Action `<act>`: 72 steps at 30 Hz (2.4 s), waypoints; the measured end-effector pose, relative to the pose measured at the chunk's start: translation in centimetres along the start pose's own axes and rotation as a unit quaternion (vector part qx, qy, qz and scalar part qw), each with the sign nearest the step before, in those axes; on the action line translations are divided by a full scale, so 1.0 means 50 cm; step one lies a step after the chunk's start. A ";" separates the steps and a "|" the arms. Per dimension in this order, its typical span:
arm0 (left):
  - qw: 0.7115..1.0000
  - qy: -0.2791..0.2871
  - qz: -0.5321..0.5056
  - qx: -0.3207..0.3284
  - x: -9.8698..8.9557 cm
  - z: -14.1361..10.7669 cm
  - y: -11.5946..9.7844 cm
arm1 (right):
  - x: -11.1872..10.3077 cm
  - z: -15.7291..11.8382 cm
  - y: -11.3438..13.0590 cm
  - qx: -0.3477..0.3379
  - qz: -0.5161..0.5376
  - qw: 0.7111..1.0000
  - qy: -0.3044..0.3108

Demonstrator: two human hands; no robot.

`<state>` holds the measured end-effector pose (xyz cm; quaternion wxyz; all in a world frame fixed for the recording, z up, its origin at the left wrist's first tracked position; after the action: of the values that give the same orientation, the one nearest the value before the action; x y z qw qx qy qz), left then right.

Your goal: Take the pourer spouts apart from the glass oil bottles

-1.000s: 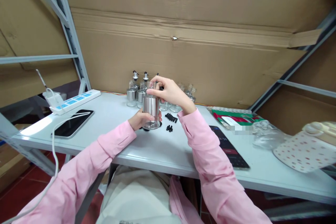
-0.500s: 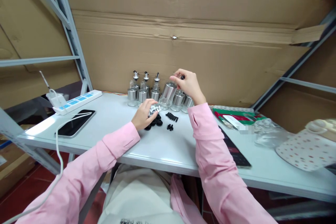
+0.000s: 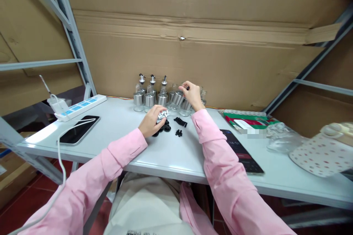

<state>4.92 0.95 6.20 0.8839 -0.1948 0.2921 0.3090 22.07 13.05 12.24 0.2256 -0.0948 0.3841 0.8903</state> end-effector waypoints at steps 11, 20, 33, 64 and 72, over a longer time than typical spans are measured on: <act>1.000 0.006 0.008 0.005 0.004 -0.001 0.000 | 0.050 -0.011 -0.025 -0.027 -0.102 0.994 0.023; 1.000 0.013 0.022 -0.001 0.015 -0.003 0.005 | 0.081 -0.014 -0.027 -0.009 -0.134 0.990 0.051; 0.998 0.019 0.044 -0.037 0.020 -0.004 0.019 | -0.066 -0.007 -0.035 0.084 -0.068 0.985 -0.133; 0.951 0.195 -0.042 0.235 0.098 -0.069 -0.146 | -0.039 -0.078 0.097 0.052 0.012 0.999 -0.005; 0.905 0.348 -0.017 0.243 0.176 -0.094 -0.217 | -0.009 -0.187 -0.072 0.308 -0.065 0.919 0.237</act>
<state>15.84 -5.64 -1.19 0.7513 -0.0742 0.6436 0.1256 24.13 8.27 3.64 0.2040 -0.2533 0.6746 0.6627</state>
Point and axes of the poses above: each hand's wrist, its own z-axis towards the middle knuckle, its own x-axis out of the palm, y = z × x, the point moved 8 cm from there along z, towards the middle knuckle, and after that the axes turned 13 degrees about z, right-handed, at the moved point
